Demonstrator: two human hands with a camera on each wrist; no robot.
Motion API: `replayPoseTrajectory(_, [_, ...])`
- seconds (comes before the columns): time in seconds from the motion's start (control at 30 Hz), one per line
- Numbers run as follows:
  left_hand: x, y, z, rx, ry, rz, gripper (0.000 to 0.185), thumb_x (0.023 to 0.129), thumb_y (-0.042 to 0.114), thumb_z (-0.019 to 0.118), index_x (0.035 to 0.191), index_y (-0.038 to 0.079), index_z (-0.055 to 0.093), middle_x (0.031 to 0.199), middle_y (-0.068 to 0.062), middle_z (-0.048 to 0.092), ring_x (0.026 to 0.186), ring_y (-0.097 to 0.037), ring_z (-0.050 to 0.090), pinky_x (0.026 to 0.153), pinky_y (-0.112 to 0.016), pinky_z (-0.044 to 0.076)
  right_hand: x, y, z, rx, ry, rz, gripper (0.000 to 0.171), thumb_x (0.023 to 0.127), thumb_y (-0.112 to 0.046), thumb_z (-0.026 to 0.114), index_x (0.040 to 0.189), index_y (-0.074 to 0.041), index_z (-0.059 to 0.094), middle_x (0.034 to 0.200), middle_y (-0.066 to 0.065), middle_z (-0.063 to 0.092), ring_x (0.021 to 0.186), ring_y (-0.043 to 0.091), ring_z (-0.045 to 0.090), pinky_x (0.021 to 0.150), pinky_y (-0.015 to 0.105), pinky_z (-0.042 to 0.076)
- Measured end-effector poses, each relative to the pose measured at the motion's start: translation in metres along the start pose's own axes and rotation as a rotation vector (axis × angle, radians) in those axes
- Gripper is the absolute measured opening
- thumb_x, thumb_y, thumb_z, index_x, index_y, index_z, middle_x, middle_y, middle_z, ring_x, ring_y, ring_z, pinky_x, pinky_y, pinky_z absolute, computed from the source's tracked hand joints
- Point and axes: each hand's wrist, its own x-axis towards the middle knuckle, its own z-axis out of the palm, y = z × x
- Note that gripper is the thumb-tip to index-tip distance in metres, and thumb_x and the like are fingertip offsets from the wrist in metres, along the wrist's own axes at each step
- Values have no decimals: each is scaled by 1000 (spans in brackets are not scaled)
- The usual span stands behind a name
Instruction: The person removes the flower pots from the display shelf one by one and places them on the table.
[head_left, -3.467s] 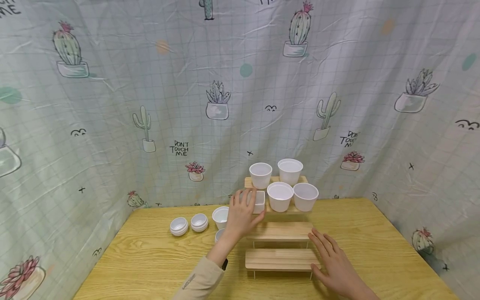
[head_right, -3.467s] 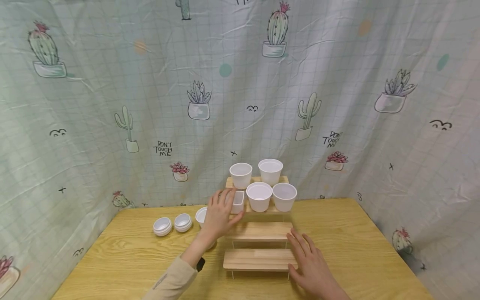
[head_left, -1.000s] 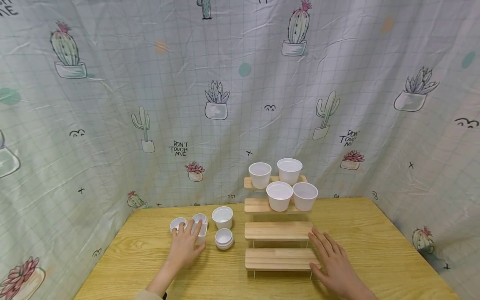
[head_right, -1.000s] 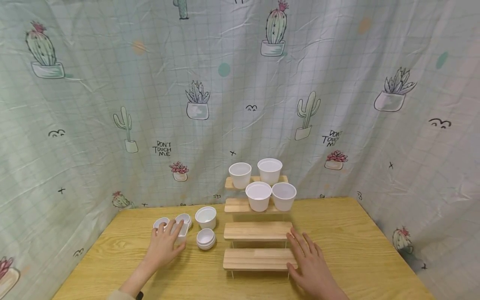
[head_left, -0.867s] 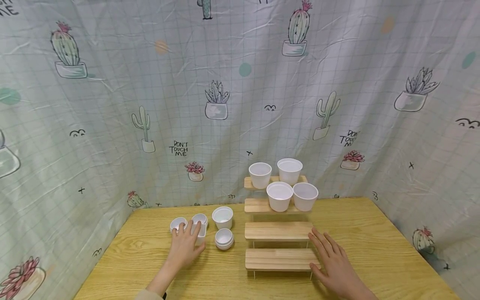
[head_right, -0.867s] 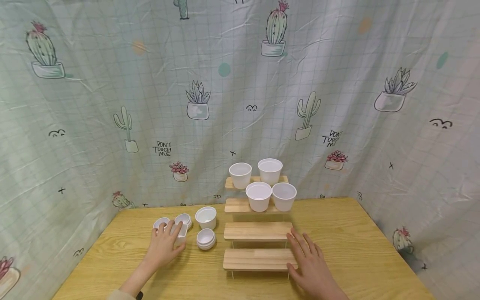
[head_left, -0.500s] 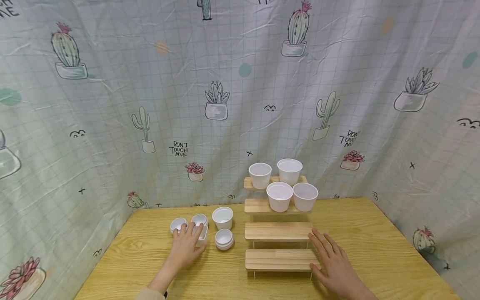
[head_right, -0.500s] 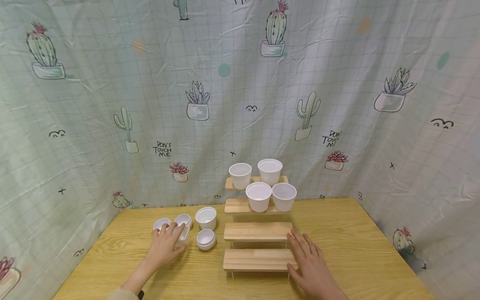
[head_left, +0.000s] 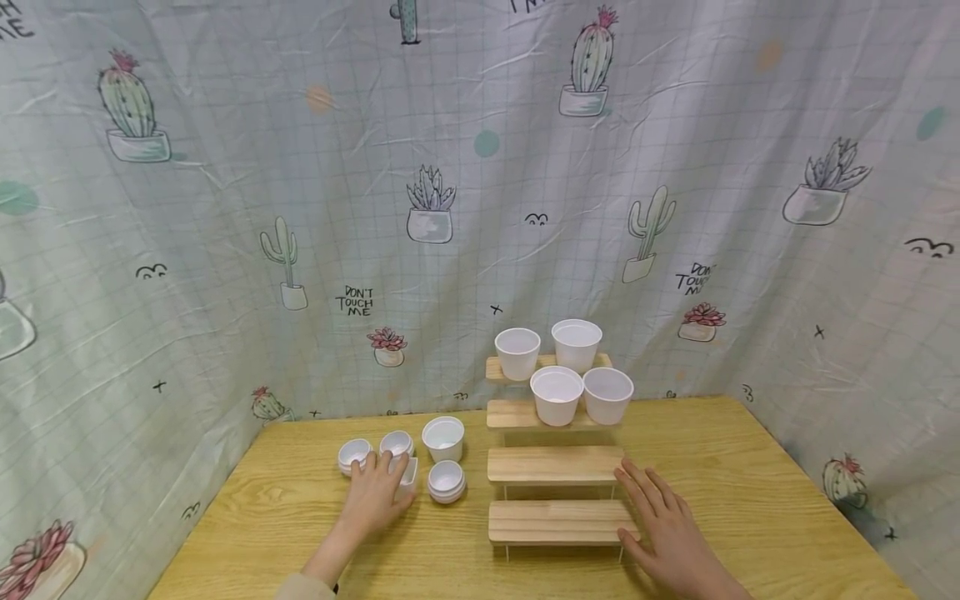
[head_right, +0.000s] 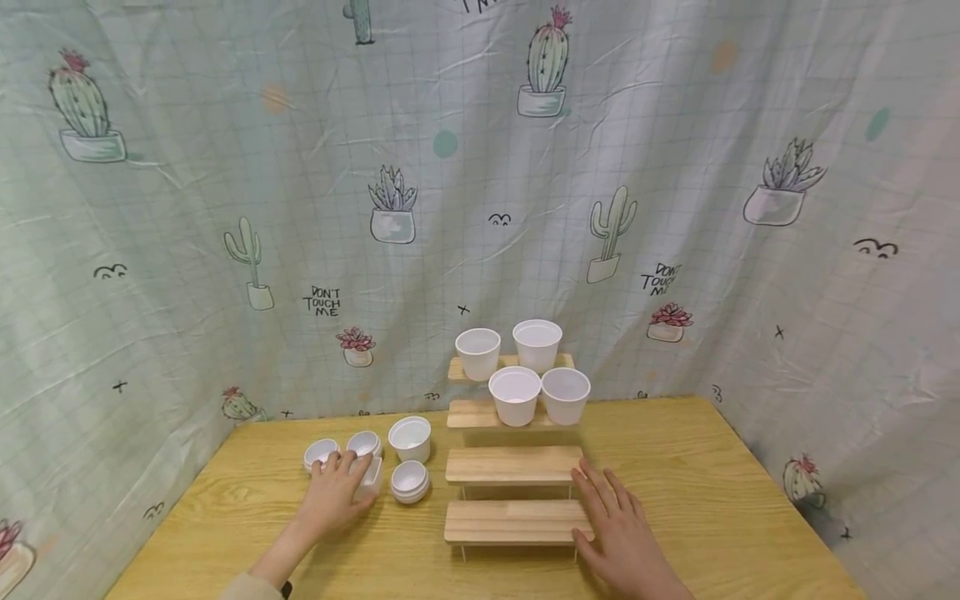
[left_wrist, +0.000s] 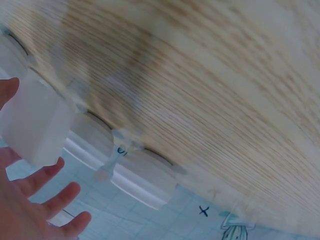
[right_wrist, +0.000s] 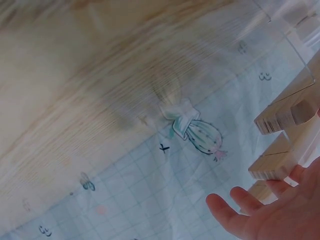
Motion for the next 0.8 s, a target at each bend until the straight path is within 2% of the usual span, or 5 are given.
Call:
replayPoseTrajectory(0.23, [-2,1,3,2,-53,-18,58,71,45,66,116,11,55,103,-14,53,99,-36,46,80,-57,35,0,-1,0,0,1,3,79,70,-30,70,138,-14,32,143,7,32,117,39,37,77,56,40])
replayPoseTrajectory(0.8, [-1,-1,8,1,-58,-13,57,70,45,67,115,13,56,105,-15,54,100,-38,47,82,-61,34,0,0,0,2,-10,20,80,71,-31,70,139,-16,30,144,6,30,118,40,38,76,57,41])
